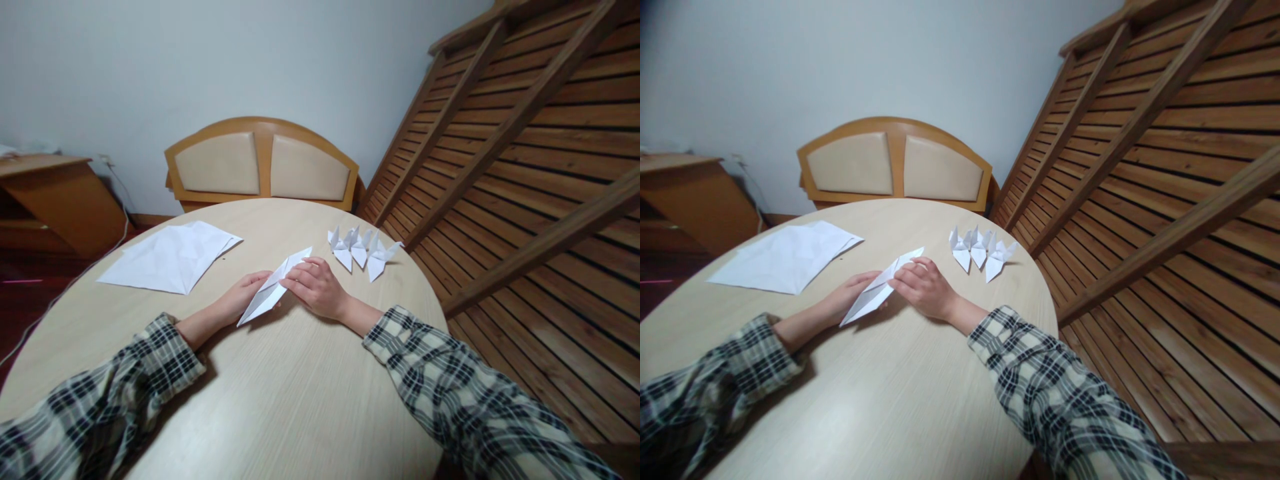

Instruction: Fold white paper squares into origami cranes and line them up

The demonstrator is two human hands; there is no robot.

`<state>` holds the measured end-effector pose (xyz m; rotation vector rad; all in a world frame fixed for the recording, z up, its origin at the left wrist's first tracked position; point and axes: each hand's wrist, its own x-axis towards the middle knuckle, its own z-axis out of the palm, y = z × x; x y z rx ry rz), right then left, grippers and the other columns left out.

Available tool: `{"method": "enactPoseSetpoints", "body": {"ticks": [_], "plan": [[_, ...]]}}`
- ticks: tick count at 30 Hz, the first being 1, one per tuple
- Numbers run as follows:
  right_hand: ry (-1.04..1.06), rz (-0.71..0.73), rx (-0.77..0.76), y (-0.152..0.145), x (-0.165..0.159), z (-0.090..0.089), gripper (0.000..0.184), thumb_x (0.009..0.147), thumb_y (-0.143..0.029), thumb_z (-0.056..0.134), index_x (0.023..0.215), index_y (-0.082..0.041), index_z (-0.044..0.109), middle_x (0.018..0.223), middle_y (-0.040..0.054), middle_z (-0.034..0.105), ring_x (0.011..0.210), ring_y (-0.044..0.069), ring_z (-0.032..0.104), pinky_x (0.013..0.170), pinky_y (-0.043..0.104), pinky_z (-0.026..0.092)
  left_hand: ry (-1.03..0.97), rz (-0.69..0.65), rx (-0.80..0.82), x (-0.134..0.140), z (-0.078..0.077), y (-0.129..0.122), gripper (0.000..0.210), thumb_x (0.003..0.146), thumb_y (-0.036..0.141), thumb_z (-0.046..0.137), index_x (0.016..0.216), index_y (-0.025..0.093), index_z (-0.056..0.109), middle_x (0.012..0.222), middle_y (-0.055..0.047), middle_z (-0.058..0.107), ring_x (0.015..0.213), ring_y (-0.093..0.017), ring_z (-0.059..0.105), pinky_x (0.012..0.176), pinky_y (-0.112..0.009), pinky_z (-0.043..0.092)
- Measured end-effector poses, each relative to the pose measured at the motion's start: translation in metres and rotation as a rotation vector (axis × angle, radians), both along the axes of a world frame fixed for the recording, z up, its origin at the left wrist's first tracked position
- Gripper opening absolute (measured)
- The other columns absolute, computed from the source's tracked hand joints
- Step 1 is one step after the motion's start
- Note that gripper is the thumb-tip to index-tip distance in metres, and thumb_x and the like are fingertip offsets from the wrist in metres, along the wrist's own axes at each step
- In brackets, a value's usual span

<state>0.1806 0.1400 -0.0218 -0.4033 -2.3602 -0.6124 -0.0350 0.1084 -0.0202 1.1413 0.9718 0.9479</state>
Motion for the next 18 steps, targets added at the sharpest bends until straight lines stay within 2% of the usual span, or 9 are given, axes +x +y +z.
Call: {"method": "enactPoseSetpoints", "body": {"ticks": [3,7,11,18], "plan": [[0.017,0.022,0.031,0.0001,0.0005,0.0005,0.024,0.098,-0.019,0.052,0.115,-0.025,0.069,0.108,0.0023,0.071,0.107,0.019,0.057,0.106,0.04,0.034,-0.051,0.009,-0.031,0.0028,0.0027,-0.0022,0.039,0.069,0.049,0.077,0.088,0.017,0.064,0.07,0.0,0.066,0.058,-0.014,0.062,0.055,-0.025,0.049],[0.044,0.043,0.056,0.0002,0.0008,0.0013,0.023,0.098,-0.019,0.053,0.111,-0.025,0.07,0.108,0.0006,0.072,0.107,0.017,0.058,0.106,0.039,0.034,-0.02,-0.021,-0.022,0.0026,0.0037,-0.003,0.045,0.071,0.053,0.077,0.093,0.017,0.062,0.073,-0.002,0.068,0.06,-0.015,0.064,0.057,-0.025,0.05],[0.067,0.058,0.058,-0.0006,-0.0002,0.0019,0.02,0.097,-0.019,0.054,0.106,-0.025,0.071,0.106,0.0002,0.073,0.107,0.017,0.058,0.106,0.04,0.034,0.051,-0.114,0.015,0.0002,0.0056,-0.0029,0.05,0.071,0.053,0.078,0.099,0.015,0.061,0.072,-0.001,0.065,0.058,-0.012,0.061,0.052,-0.021,0.044],[0.075,0.066,0.06,-0.0019,-0.0002,0.0022,0.018,0.096,-0.019,0.056,0.103,-0.025,0.072,0.104,0.0013,0.072,0.107,0.018,0.056,0.105,0.04,0.034,0.151,-0.173,0.076,-0.002,0.0056,-0.0013,0.051,0.073,0.056,0.075,0.098,0.014,0.059,0.063,0.002,0.058,0.048,-0.009,0.051,0.044,-0.02,0.034]]}}
